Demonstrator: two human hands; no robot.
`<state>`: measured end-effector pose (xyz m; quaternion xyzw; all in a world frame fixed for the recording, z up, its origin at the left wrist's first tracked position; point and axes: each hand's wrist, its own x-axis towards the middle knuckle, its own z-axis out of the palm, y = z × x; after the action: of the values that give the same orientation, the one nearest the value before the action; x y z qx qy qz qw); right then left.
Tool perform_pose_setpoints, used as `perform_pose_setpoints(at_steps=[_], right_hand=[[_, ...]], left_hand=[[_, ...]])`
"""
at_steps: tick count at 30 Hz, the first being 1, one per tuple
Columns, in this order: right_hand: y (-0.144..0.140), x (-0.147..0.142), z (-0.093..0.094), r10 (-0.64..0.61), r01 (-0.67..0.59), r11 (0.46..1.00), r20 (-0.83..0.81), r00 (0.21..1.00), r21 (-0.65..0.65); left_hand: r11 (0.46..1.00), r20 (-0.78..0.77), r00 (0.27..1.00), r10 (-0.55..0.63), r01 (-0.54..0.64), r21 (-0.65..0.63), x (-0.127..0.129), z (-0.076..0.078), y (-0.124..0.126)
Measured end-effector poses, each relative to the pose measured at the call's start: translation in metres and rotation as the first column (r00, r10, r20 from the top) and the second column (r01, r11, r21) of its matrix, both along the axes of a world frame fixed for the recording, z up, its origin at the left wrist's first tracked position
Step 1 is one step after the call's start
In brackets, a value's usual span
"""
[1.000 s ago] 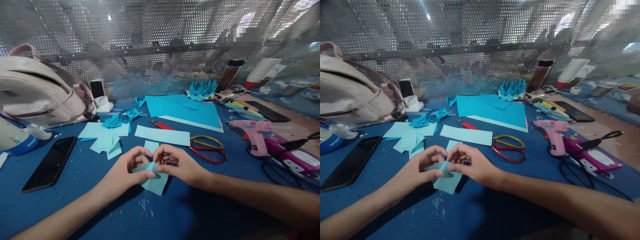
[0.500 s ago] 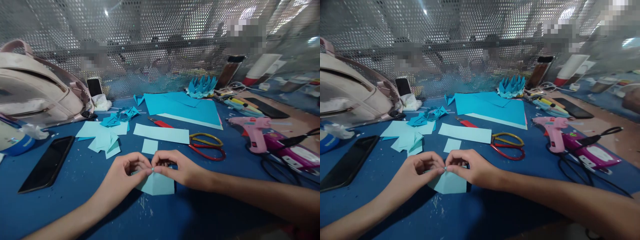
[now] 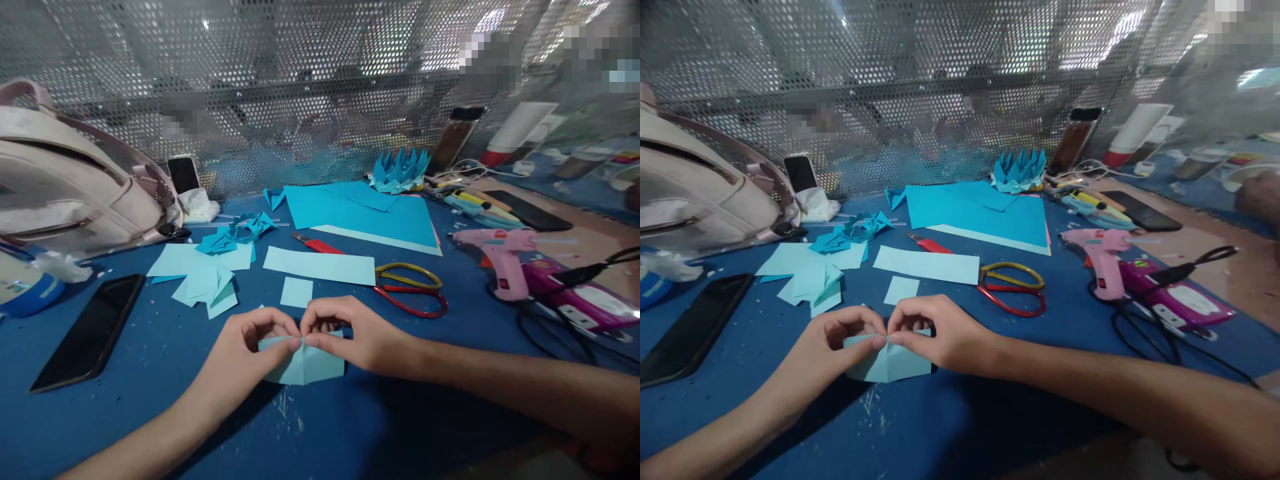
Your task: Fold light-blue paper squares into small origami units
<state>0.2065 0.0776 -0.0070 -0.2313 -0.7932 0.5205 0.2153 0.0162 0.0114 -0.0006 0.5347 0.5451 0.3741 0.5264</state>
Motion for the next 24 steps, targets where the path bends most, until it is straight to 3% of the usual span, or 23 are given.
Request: perform_pose_setpoints(at_steps=[6, 19, 24], right_hand=[[-0.0006, 0.0007, 0.0007, 0.011, -0.012, 1.0, -0.005, 1.0, -0.025], [0.0008, 0.0008, -0.0042, 0.027, -0.033, 0.985, -0.039, 0.999, -0.169], [0.0013, 0.001, -0.0046, 0.024, -0.029, 0.987, -0.038, 0.999, -0.158]], left_hand=[[0.999, 0.006, 1.0, -0.007, 0.007, -0.054, 0.0, -0.0003, 0.0001], [0.999, -0.016, 1.0, -0.011, 0.011, -0.032, 0.001, -0.0026, -0.0009], [1.0, -0.02, 1.0, 0.003, -0.003, -0.004, 0.0006, -0.0036, -0.0001]])
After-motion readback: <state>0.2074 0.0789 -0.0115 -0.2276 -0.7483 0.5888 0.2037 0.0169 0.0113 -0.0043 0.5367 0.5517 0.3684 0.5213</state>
